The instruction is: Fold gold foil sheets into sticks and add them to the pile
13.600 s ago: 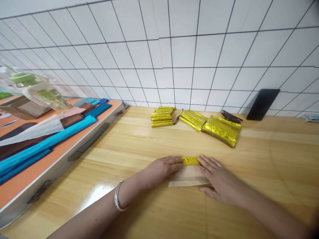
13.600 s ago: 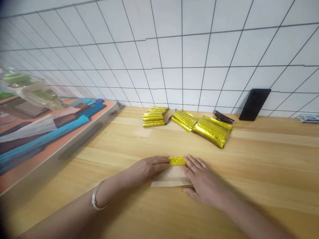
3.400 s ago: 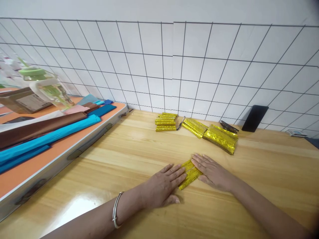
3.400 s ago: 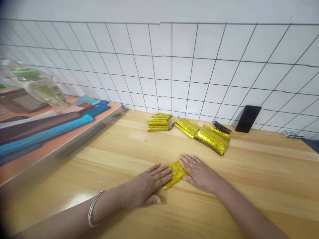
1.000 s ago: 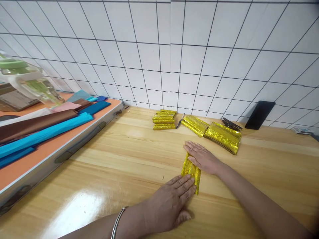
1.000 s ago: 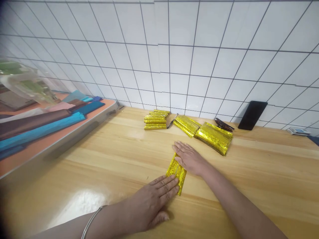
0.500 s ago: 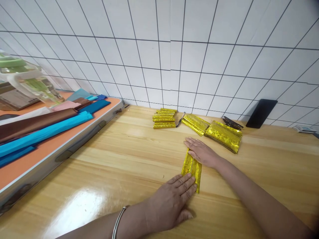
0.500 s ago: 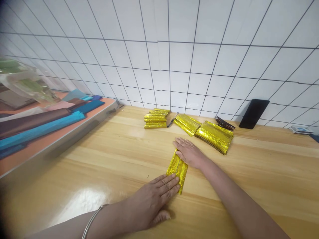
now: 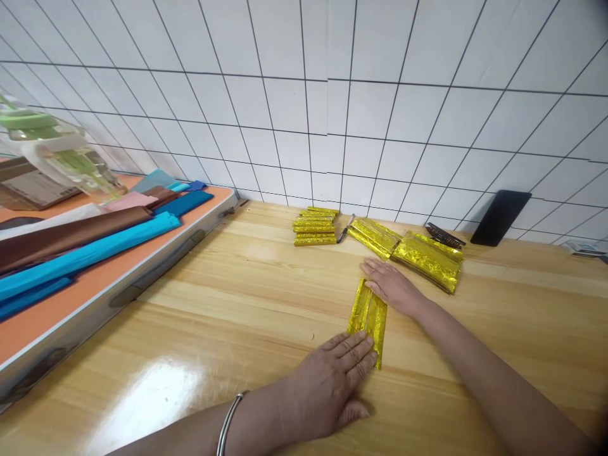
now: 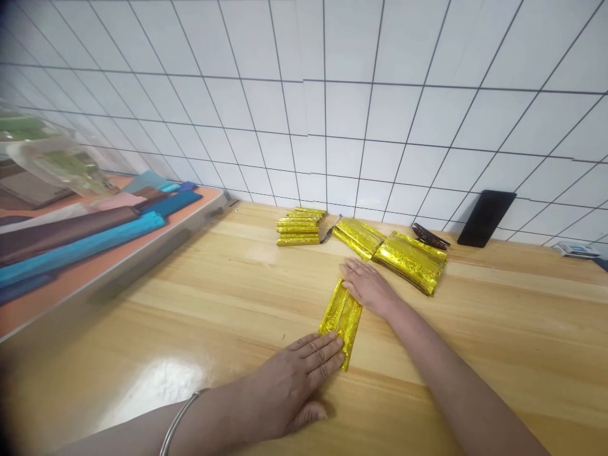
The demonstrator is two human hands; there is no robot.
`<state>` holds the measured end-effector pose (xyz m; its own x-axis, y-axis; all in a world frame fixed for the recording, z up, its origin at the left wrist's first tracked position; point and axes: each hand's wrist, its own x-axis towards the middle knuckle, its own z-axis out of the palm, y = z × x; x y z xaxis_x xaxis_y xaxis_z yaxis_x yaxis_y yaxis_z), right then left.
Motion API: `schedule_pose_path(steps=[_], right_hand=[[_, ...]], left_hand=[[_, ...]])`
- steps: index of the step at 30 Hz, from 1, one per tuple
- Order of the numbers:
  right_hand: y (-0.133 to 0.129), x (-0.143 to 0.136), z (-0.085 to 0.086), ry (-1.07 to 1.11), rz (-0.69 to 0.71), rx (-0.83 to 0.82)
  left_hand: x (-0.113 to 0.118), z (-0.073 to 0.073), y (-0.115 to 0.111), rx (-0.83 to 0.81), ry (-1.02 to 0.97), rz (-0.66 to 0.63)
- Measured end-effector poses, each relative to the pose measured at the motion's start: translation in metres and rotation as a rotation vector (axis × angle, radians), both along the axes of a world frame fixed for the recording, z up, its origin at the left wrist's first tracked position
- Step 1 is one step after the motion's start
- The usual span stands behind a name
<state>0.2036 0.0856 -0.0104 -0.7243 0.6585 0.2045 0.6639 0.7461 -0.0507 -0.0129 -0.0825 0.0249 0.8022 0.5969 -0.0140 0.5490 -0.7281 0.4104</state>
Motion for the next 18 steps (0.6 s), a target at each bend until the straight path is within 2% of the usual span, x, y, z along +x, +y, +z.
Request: schedule_pose_path(steps=[4,8,13,18], right_hand=[[-0.002,0.001,0.001,0.035,-0.067,0.062],[-0.023,0.007,0.015,0.041,-0.07,0.115],[-0.074,0.024,0.032,-0.02,0.096,0.221],[-0.119,0.034,0.032,-0.172,0.239,0.27]], left_hand=[[0.0,0.001,0.001,-0.007,0.002,-0.004],[0.0,0.002,0.002,-0.007,-0.004,-0.013],[0.0,0.0,0.0,0.006,-0.012,-0.017],[0.003,0.001,-0.006,0.031,-0.018,-0.058]])
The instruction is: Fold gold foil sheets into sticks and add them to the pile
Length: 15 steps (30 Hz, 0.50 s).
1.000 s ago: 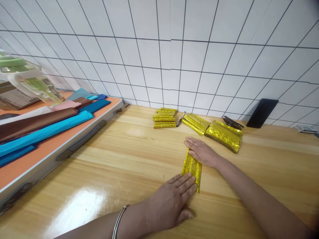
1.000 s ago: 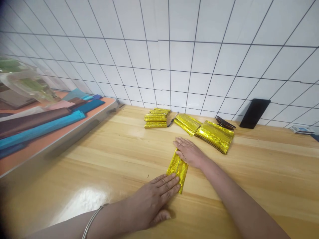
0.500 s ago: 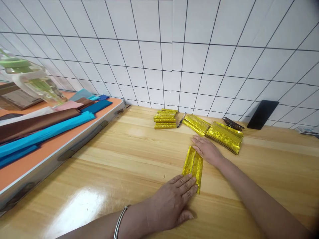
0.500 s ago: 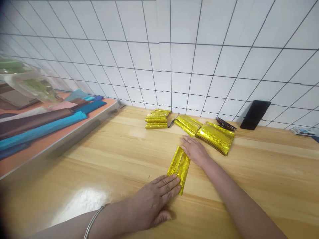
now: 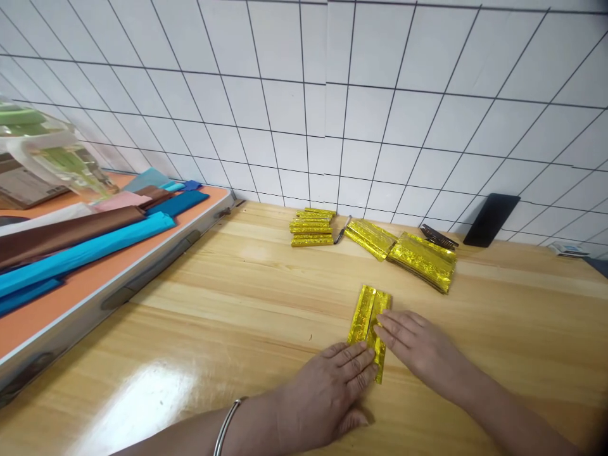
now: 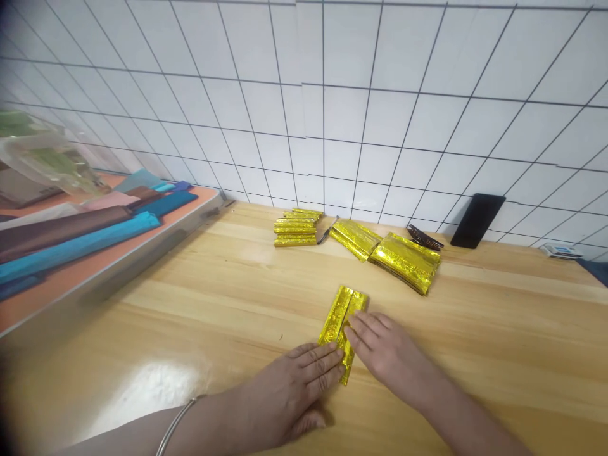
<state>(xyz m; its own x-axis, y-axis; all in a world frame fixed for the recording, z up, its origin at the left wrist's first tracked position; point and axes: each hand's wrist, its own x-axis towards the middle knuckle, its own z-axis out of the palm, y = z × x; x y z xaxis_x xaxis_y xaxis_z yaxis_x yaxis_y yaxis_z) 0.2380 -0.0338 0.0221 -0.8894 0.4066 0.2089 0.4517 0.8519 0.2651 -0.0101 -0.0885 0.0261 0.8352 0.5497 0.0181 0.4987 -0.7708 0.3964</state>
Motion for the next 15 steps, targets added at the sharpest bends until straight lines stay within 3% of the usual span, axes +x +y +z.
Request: schedule_pose_path(steps=[5,15], right_hand=[[-0.013,0.001,-0.005,-0.069,0.061,0.083],[0.003,0.005,-0.005,-0.077,0.006,0.106]], left_hand=[[0.0,0.003,0.0,0.006,0.001,-0.008],[-0.004,0.002,0.003,-0.024,-0.047,-0.005]])
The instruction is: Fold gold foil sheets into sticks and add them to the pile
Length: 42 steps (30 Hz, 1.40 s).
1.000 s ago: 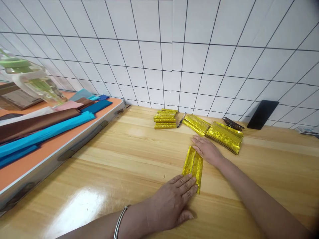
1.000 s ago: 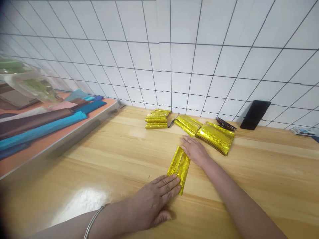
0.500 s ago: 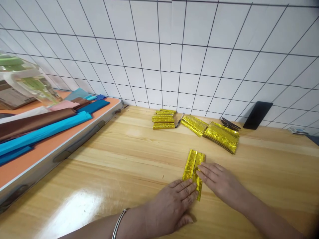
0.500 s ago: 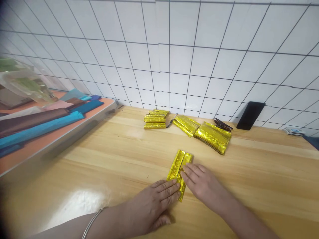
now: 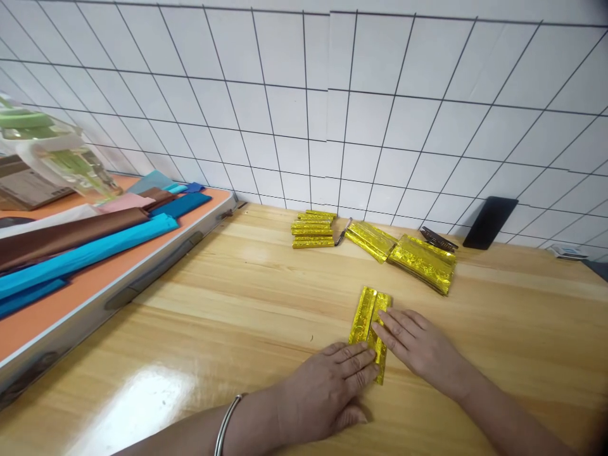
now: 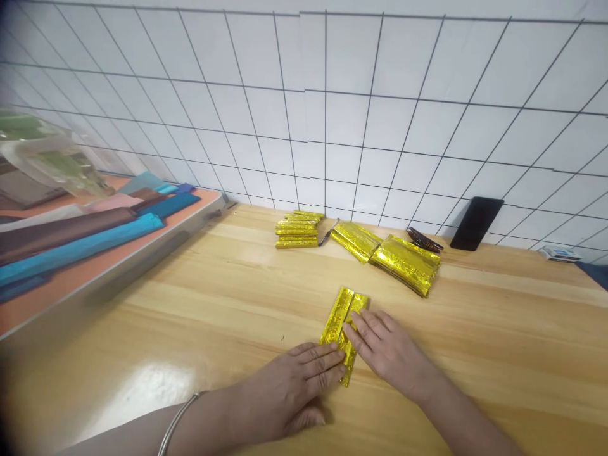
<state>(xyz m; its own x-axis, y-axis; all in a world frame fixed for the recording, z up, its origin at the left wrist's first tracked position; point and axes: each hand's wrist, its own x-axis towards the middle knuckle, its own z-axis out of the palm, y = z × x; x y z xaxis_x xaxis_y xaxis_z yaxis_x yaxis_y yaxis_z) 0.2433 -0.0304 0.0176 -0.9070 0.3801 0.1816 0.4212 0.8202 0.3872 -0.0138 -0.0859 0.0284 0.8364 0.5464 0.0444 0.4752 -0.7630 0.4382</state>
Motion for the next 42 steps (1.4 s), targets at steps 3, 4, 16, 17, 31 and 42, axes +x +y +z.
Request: schedule_pose_path(steps=[3,4,16,17,31,42], right_hand=[[0.002,-0.001,0.001,0.029,0.016,-0.003],[0.001,-0.002,0.002,0.037,0.021,-0.006],[-0.032,-0.017,0.0,0.092,0.009,-0.071],[-0.034,-0.017,-0.001,0.105,0.0,-0.07],[-0.041,-0.006,-0.015,0.316,-0.131,-0.162],[-0.051,-0.01,-0.014,0.407,-0.215,-0.207]], left_hand=[[0.0,-0.001,0.001,-0.003,-0.015,-0.006],[0.0,-0.001,0.001,-0.002,-0.021,-0.005],[0.002,0.001,0.002,-0.012,-0.07,0.013],[0.002,0.001,0.002,-0.01,-0.076,0.015],[0.0,-0.011,0.008,-0.028,-0.2,0.073],[-0.002,-0.008,0.011,-0.089,-0.245,0.035]])
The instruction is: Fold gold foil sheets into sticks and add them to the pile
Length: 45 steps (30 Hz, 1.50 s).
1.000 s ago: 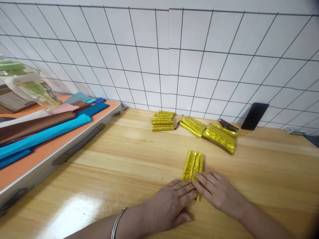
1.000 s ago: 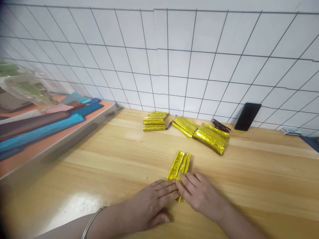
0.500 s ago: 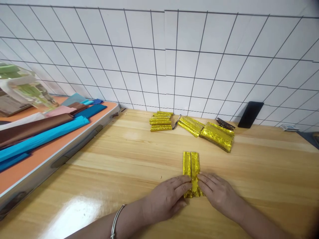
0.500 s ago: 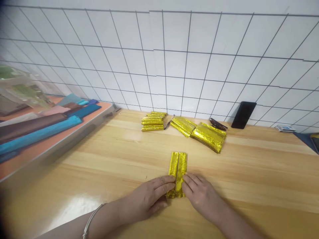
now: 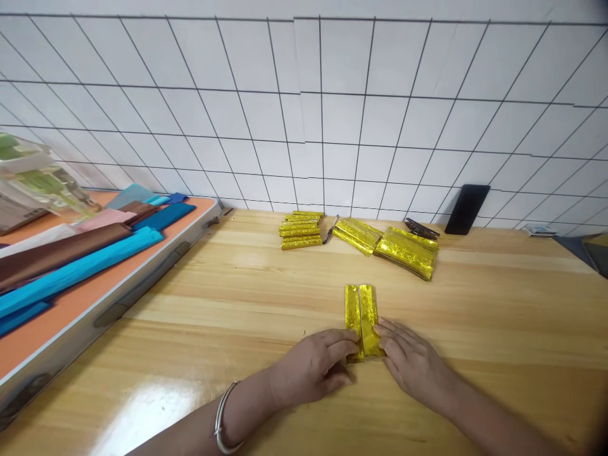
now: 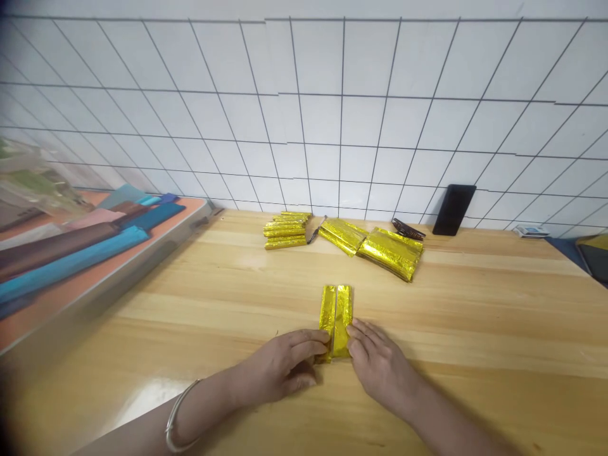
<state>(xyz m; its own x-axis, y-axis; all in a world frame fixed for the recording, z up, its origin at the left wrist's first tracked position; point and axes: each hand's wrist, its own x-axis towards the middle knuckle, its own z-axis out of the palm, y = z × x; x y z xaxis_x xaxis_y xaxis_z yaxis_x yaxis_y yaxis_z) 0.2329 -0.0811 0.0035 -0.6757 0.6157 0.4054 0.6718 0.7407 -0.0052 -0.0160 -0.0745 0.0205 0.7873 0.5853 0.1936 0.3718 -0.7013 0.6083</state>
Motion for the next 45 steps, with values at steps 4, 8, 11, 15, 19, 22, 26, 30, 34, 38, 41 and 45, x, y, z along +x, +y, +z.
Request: schedule_pose_path(steps=[4,8,11,15,19,22,26,30,34,38,41,45], right_hand=[[0.0,0.002,0.0,0.008,0.002,-0.022],[-0.001,0.002,0.0,-0.011,0.009,-0.019],[-0.003,0.003,0.002,-0.018,0.007,-0.015],[-0.006,0.005,0.004,-0.029,0.033,-0.031],[-0.01,0.006,0.007,-0.013,0.074,-0.046],[-0.014,0.005,0.009,-0.012,0.086,-0.092],[-0.015,0.007,0.009,-0.02,0.123,-0.126],[-0.014,0.009,0.005,-0.018,0.125,-0.135],[-0.013,0.011,0.001,0.025,0.12,-0.148],[-0.013,0.01,0.001,0.06,0.1,-0.179],[-0.012,0.008,0.002,0.086,0.083,-0.215],[-0.011,0.005,0.006,0.127,0.06,-0.294]], left_hand=[[0.0,-0.005,0.001,-0.012,-0.006,0.033],[0.005,-0.007,0.002,0.061,0.018,0.037],[0.008,-0.005,0.001,0.124,0.045,0.019],[0.01,0.0,0.0,0.174,0.088,0.009],[0.01,0.0,-0.001,0.223,0.137,-0.019],[0.01,-0.003,-0.001,0.268,0.159,-0.033],[0.01,-0.006,-0.002,0.293,0.173,-0.032],[0.01,-0.002,-0.003,0.315,0.186,-0.037],[0.013,-0.001,-0.004,0.35,0.197,-0.02],[0.015,-0.005,-0.005,0.351,0.188,0.0],[0.015,-0.006,-0.006,0.296,0.122,0.018],[0.016,-0.004,-0.007,0.155,0.012,0.057]])
